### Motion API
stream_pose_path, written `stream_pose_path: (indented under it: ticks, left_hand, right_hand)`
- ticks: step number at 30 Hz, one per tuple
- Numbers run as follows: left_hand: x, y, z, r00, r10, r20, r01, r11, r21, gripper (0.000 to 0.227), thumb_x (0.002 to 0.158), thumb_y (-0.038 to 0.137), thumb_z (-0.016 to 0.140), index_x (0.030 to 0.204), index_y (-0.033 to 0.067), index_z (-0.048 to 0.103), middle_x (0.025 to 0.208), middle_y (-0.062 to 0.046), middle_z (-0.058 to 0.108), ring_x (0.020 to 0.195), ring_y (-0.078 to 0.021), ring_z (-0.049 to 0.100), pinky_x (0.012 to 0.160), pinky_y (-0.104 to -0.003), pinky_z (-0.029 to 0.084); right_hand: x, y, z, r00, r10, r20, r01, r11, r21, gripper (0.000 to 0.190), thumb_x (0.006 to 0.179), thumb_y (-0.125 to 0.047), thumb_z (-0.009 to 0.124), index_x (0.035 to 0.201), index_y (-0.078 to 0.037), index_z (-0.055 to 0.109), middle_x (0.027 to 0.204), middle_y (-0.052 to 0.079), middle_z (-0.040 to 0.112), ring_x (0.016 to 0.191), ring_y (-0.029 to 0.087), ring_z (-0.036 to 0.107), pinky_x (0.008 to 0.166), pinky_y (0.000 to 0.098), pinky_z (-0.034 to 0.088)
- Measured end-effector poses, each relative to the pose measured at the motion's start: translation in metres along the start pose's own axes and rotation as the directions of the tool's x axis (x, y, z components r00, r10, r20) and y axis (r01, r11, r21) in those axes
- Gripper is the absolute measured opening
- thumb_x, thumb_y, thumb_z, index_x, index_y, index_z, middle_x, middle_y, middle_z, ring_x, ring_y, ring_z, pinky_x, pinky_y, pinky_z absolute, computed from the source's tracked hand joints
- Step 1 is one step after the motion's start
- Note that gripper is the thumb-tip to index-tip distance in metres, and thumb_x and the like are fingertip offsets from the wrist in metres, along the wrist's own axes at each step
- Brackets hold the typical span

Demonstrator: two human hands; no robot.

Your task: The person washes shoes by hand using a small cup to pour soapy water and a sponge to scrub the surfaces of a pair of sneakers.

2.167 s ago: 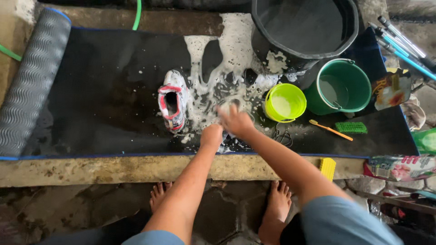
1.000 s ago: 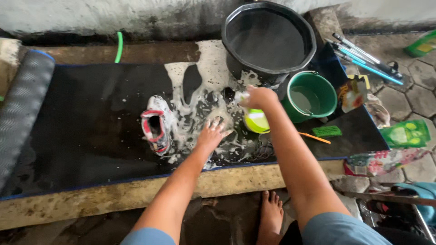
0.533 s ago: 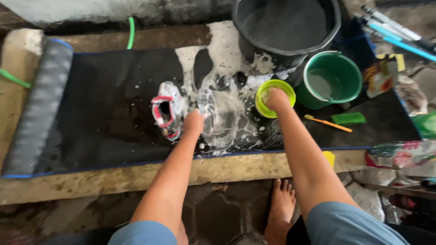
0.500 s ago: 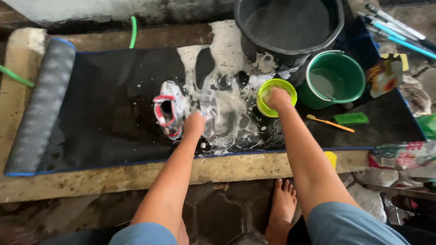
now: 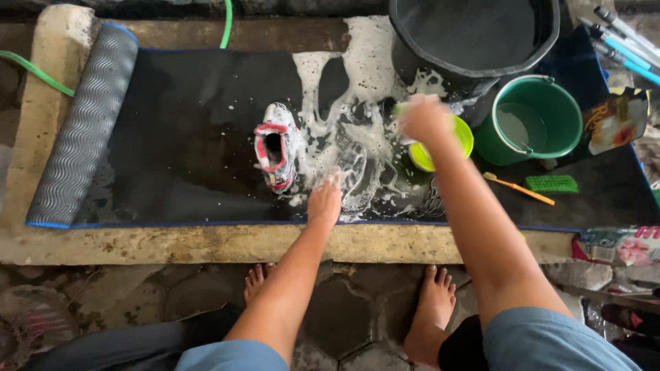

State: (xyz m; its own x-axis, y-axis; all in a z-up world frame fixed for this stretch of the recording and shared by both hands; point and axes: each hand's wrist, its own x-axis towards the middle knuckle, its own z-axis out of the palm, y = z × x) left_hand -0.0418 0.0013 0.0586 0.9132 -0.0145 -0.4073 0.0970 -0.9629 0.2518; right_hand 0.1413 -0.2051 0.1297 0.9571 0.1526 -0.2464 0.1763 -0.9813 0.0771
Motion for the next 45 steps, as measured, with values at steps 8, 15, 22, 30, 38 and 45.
stream_pose_path:
  ticks: [8,15,22,30,38,45]
  left_hand:
    - [0.043,-0.031,0.048,0.996,-0.092,0.009,0.089,0.980,0.179,0.065,0.114,0.054,0.033,0.173,0.0281,0.025,0.185,0.007,0.006,0.169,-0.0362,-0.003,0.136,-0.063,-0.012]
    - [0.047,-0.041,0.064,0.955,0.025,-0.294,0.026,0.986,0.166,0.079,0.103,0.059,0.053,0.173,0.0346,0.025,0.183,0.008,0.018,0.166,-0.0443,0.016,0.130,-0.078,0.009]
    - [0.047,-0.041,0.066,0.931,0.029,-0.363,0.014,0.993,0.116,0.088,0.097,0.059,0.064,0.173,0.0365,0.025,0.181,0.003,0.027,0.164,-0.0472,0.023,0.123,-0.075,0.031]
    - [0.053,-0.043,0.073,0.966,-0.001,-0.258,0.019,0.997,0.068,0.084,0.102,0.064,0.055,0.174,0.0379,0.020,0.185,0.004,0.013,0.166,-0.0477,0.015,0.127,-0.075,0.024]
    - [0.055,-0.041,0.076,0.963,-0.007,-0.269,0.024,0.998,0.061,0.083,0.102,0.063,0.055,0.173,0.0314,0.025,0.183,0.000,0.021,0.165,-0.0499,0.013,0.126,-0.078,0.021]
    - [0.051,-0.034,0.047,0.994,-0.061,-0.086,0.068,0.995,0.078,0.079,0.107,0.062,0.046,0.175,0.0394,0.012,0.184,0.002,0.018,0.168,-0.0452,0.006,0.129,-0.074,0.015]
  right_hand:
    - [-0.087,-0.119,0.120,0.704,-0.603,-0.376,0.593,0.790,-0.157,0.058,0.102,-0.033,0.052,0.156,-0.012,0.052,0.129,0.027,0.060,0.077,0.040,0.080,0.053,0.0504,0.064]
    - [-0.035,-0.096,0.109,0.152,-0.611,-0.777,0.283,0.780,-0.558,0.030,0.102,-0.035,0.050,0.118,-0.026,0.073,0.112,0.022,0.073,0.058,0.021,0.067,0.042,0.0357,0.048]
    - [-0.008,-0.107,0.087,0.855,-0.444,-0.268,0.388,0.891,-0.237,0.053,0.104,-0.056,0.051,0.153,-0.036,0.058,0.151,0.020,0.049,0.073,0.025,0.080,0.063,0.0443,0.061]
    - [-0.015,-0.077,0.108,0.626,-0.667,-0.404,0.649,0.733,-0.204,0.052,0.101,-0.050,0.058,0.150,-0.031,0.060,0.135,0.032,0.056,0.065,0.036,0.075,0.049,0.0472,0.058]
    - [-0.046,-0.103,0.047,0.782,-0.604,-0.151,0.611,0.792,-0.005,0.053,0.096,-0.049,0.050,0.143,-0.026,0.056,0.143,0.022,0.056,0.115,0.047,0.068,0.086,0.0539,0.052]
    - [0.031,-0.097,0.095,0.140,-0.632,-0.762,0.368,0.748,-0.553,0.047,0.092,-0.036,0.055,0.130,-0.025,0.081,0.114,0.025,0.078,0.089,0.043,0.075,0.051,0.0484,0.048]
